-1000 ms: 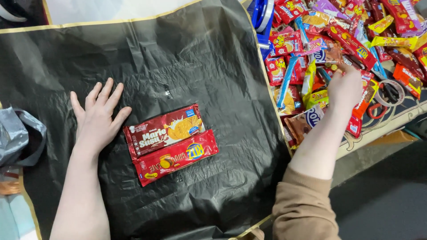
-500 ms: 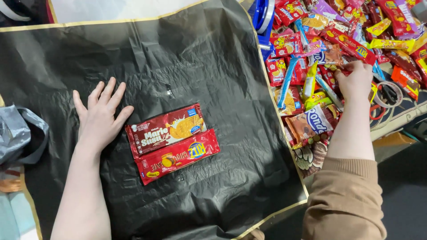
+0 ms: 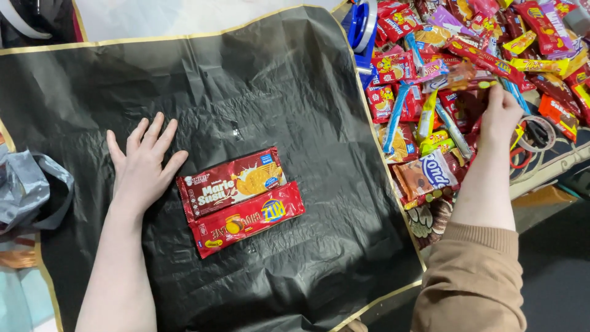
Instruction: The person is arranging and taping various snack packages onto a large sheet of black paper to create a display.
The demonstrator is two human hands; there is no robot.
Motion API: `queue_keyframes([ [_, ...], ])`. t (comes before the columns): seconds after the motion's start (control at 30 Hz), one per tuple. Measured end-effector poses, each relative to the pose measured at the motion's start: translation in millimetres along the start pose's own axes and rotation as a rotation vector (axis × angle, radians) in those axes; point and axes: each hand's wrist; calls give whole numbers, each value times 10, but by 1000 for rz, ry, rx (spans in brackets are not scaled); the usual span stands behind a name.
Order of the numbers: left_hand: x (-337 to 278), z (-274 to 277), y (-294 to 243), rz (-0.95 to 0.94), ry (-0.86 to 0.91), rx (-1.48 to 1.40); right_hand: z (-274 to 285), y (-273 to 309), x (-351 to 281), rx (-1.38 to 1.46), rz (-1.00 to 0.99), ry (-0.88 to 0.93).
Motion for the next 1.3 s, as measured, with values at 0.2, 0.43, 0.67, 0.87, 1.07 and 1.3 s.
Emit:
queue_keyframes([
  [0.2, -2, 0, -6, 8, 8, 1, 150, 1186, -403, 545, -407, -190],
  [0.43, -3, -1, -6, -5, -13, 6, 144, 1748, -862, 823, -409, -91],
  [0.67, -3, -19, 14, -8, -13, 4, -92, 1963, -1102, 885, -354, 98],
  [0.87, 4, -24, 13, -13, -18, 11, -261, 2258, -1255, 408, -444, 179],
  [1.07, 8, -26, 4, -8, -20, 17, -235, 2181, -1198, -30, -299, 374],
  [1.3, 1, -20, 3, -6, -23, 10, -149, 2025, -1263, -102, -129, 457],
])
Point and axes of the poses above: each hand's wrist, its own x-axis towards the middle knuckle, its own z-axis out of the back of the hand, y = z × x, and after that the axes turned 9 degrees about z, right-handed
